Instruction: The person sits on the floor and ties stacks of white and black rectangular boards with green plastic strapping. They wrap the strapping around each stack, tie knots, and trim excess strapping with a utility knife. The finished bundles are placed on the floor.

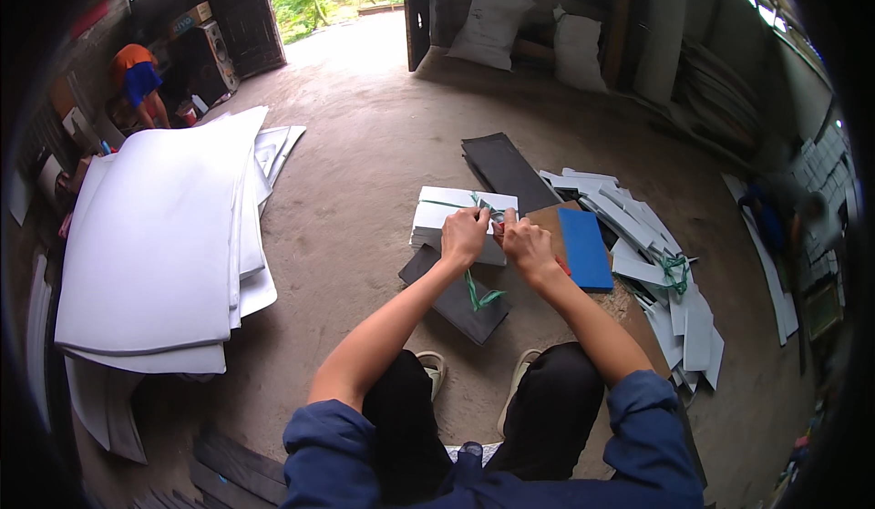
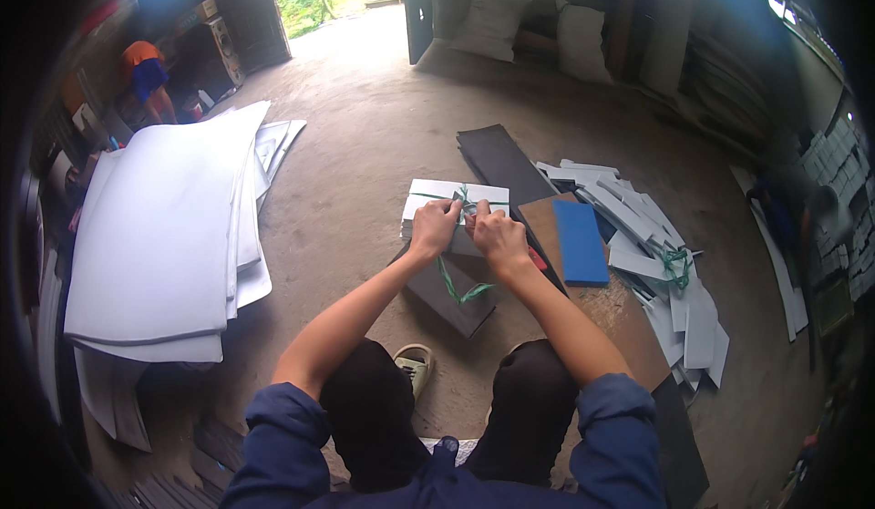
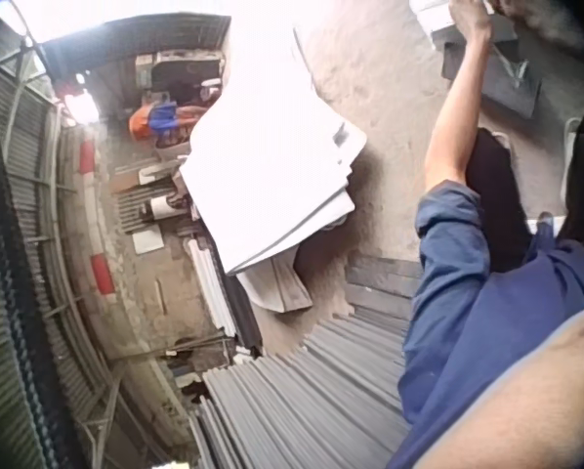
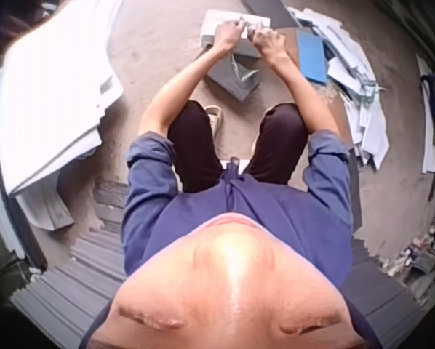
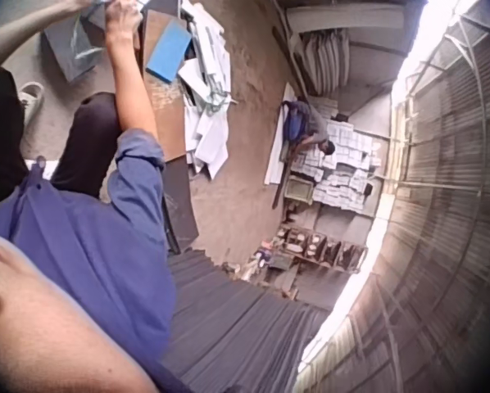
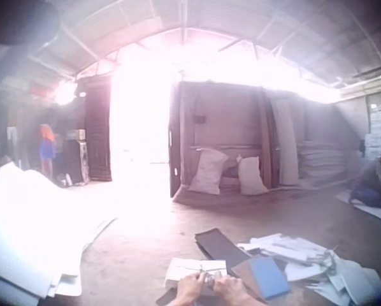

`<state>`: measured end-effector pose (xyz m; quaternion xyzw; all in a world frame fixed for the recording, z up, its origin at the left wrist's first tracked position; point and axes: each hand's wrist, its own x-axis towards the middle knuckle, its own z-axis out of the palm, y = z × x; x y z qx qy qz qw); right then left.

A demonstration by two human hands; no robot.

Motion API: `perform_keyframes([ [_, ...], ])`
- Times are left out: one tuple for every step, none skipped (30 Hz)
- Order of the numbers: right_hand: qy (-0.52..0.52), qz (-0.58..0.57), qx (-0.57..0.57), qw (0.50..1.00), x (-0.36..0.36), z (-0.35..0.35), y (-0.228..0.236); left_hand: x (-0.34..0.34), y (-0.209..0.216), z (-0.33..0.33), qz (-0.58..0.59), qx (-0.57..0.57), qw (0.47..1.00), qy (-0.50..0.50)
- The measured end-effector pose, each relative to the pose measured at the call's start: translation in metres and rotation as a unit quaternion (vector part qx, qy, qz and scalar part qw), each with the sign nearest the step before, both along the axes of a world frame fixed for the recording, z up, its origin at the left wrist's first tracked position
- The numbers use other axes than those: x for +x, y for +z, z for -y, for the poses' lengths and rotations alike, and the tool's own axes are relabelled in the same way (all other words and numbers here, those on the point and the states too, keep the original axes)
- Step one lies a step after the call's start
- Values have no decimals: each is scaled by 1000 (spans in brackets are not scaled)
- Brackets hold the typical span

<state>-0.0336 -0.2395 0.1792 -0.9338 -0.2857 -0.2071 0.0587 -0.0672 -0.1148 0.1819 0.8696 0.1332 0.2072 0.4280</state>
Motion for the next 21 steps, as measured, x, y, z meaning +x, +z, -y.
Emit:
perform_keyframes([
  [0,-24,5,1000,3,3,0,6,-4,2,11,9,1000,8],
  [0,-48,10,999,5,7,1,10,-7,0,10,16,1000,-13],
  [-3,-70,15,997,8,12,1,14,-10,-3,11,22,999,-36],
  [-27,-86,18,996,6,15,1,15,-7,-3,-40,17,997,-62],
  [-32,-89,18,995,9,19,1,18,-4,3,-50,2,997,-65],
  [-33,-93,19,995,10,21,2,19,-1,6,-62,-13,996,-65],
  [-34,-97,19,995,12,25,4,21,1,11,-73,-27,995,-64],
  [-46,-113,27,992,15,31,6,28,-7,21,-24,-3,998,-58],
  [-52,-120,33,991,19,38,5,31,-9,31,-7,7,998,-56],
  [-59,-127,39,989,21,47,3,35,-11,42,11,16,998,-54],
  [-65,-135,45,988,23,55,0,38,-13,50,28,25,998,-52],
  [-70,-133,44,988,24,60,-1,42,-14,55,12,20,998,-63],
  [-74,-132,43,988,24,66,-1,46,-15,58,10,18,997,-76],
  [-79,-131,42,987,25,71,-2,50,-16,60,7,16,996,-89],
  [-85,-129,45,987,26,77,-4,55,-15,62,4,17,995,-103],
  [-91,-127,47,987,27,83,-7,59,-15,67,3,23,994,-111],
  [-97,-126,50,986,29,89,-9,62,-16,73,5,6,993,-114],
  [-109,-136,58,983,32,96,-11,64,-19,83,8,-12,993,-117],
  [-120,-146,66,980,35,103,-14,66,-20,93,10,-30,992,-120],
  [-130,-157,74,976,38,108,-17,71,-28,100,24,-33,991,-128],
  [-134,-157,75,976,38,113,-19,72,-30,107,25,-28,991,-131],
])
